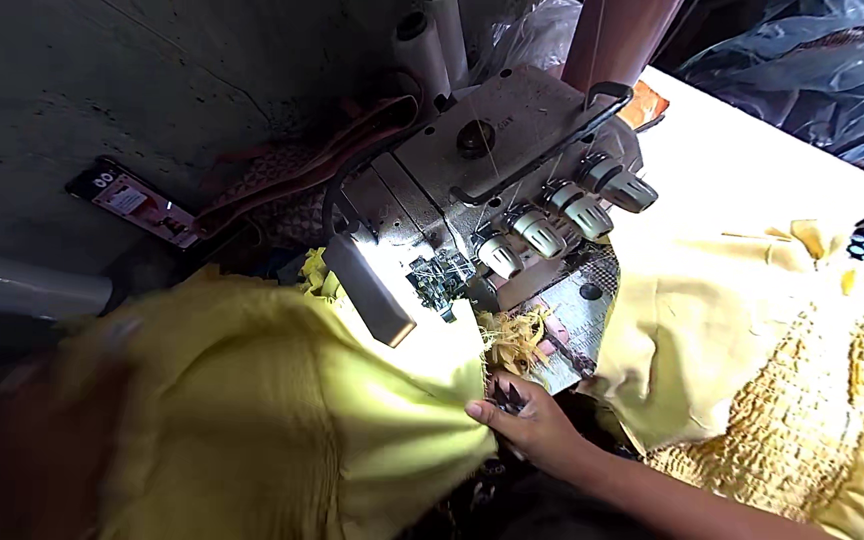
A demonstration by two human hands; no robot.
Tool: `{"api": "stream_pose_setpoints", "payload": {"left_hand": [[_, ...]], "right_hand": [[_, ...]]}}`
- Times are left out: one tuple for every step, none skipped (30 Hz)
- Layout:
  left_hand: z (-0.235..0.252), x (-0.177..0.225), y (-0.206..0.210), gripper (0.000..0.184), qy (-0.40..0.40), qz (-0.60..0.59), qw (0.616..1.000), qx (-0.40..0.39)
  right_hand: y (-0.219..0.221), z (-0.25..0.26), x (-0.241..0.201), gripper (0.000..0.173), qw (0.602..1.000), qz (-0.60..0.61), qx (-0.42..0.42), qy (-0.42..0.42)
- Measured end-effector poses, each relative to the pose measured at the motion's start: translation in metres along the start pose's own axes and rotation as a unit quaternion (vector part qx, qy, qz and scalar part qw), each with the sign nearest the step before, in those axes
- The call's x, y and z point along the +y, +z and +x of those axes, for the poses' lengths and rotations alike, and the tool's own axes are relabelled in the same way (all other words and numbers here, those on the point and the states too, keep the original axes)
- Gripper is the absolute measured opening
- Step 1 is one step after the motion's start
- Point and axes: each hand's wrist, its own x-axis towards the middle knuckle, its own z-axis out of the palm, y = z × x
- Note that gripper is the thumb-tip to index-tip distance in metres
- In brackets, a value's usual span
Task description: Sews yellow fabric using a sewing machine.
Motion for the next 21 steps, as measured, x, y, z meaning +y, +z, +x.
{"api": "stream_pose_setpoints", "payload": {"left_hand": [[0.024, 0.011, 0.013, 0.053, -0.005, -0.025, 0.998, -0.054], [0.038, 0.038, 0.020, 0.053, 0.012, -0.039, 0.997, -0.062], [0.041, 0.079, 0.020, 0.048, 0.043, -0.064, 0.996, -0.033], [0.034, 0.122, 0.021, 0.039, 0.081, -0.095, 0.992, 0.020], [0.021, 0.165, 0.024, 0.029, 0.110, -0.143, 0.982, 0.056], [0.007, 0.203, 0.029, 0.025, 0.127, -0.200, 0.969, 0.070], [-0.005, 0.235, 0.037, 0.025, 0.128, -0.241, 0.960, 0.069], [-0.015, 0.257, 0.046, 0.025, 0.119, -0.256, 0.957, 0.066], [-0.021, 0.271, 0.056, 0.025, 0.104, -0.262, 0.957, 0.068], [-0.024, 0.278, 0.061, 0.025, 0.086, -0.264, 0.958, 0.071], [-0.024, 0.280, 0.062, 0.025, 0.068, -0.266, 0.959, 0.070], [-0.023, 0.281, 0.062, 0.026, 0.056, -0.268, 0.960, 0.064], [-0.022, 0.281, 0.062, 0.026, 0.049, -0.265, 0.961, 0.062], [-0.019, 0.281, 0.063, 0.026, 0.046, -0.251, 0.965, 0.062], [-0.015, 0.282, 0.064, 0.027, 0.043, -0.230, 0.970, 0.064], [-0.012, 0.283, 0.063, 0.027, 0.041, -0.201, 0.977, 0.066], [-0.009, 0.285, 0.062, 0.027, 0.039, -0.181, 0.980, 0.068], [-0.008, 0.287, 0.061, 0.027, 0.036, -0.164, 0.983, 0.069], [-0.007, 0.289, 0.060, 0.027, 0.035, -0.145, 0.986, 0.070], [-0.006, 0.290, 0.059, 0.028, 0.034, -0.135, 0.988, 0.064], [-0.006, 0.290, 0.059, 0.030, 0.031, -0.136, 0.989, 0.057]], "right_hand": [[0.001, 0.001, 0.001, 0.019, 1.000, 0.006, 0.009, 0.010], [-0.001, 0.002, 0.001, 0.019, 1.000, -0.002, 0.017, 0.004], [-0.003, 0.001, 0.002, 0.020, 0.999, -0.018, 0.024, -0.013], [-0.005, -0.002, 0.004, 0.020, 0.998, -0.038, 0.027, -0.040], [-0.008, -0.005, 0.005, 0.021, 0.995, -0.058, 0.027, -0.072], [-0.010, -0.006, 0.004, 0.021, 0.992, -0.073, 0.024, -0.103], [-0.012, -0.007, 0.004, 0.021, 0.988, -0.082, 0.018, -0.129], [-0.014, -0.007, 0.002, 0.021, 0.985, -0.090, 0.014, -0.149], [-0.016, -0.006, 0.001, 0.021, 0.982, -0.098, 0.012, -0.163], [-0.017, -0.004, 0.000, 0.022, 0.980, -0.104, 0.009, -0.171], [-0.018, -0.001, -0.002, 0.022, 0.979, -0.105, 0.006, -0.175], [-0.019, 0.003, -0.004, 0.021, 0.979, -0.103, 0.002, -0.175], [-0.019, 0.006, -0.006, 0.021, 0.980, -0.101, -0.002, -0.173], [-0.019, 0.011, -0.010, 0.020, 0.980, -0.101, -0.003, -0.172], [-0.019, 0.016, -0.013, 0.020, 0.980, -0.102, -0.001, -0.173], [-0.018, 0.021, -0.016, 0.019, 0.980, -0.102, 0.005, -0.173], [-0.018, 0.024, -0.019, 0.019, 0.980, -0.102, 0.010, -0.172], [-0.019, 0.026, -0.021, 0.018, 0.980, -0.103, 0.014, -0.170], [-0.019, 0.026, -0.021, 0.019, 0.980, -0.106, 0.017, -0.169], [-0.019, 0.026, -0.022, 0.020, 0.979, -0.109, 0.019, -0.170], [-0.020, 0.026, -0.022, 0.021, 0.979, -0.112, 0.020, -0.169]]}}
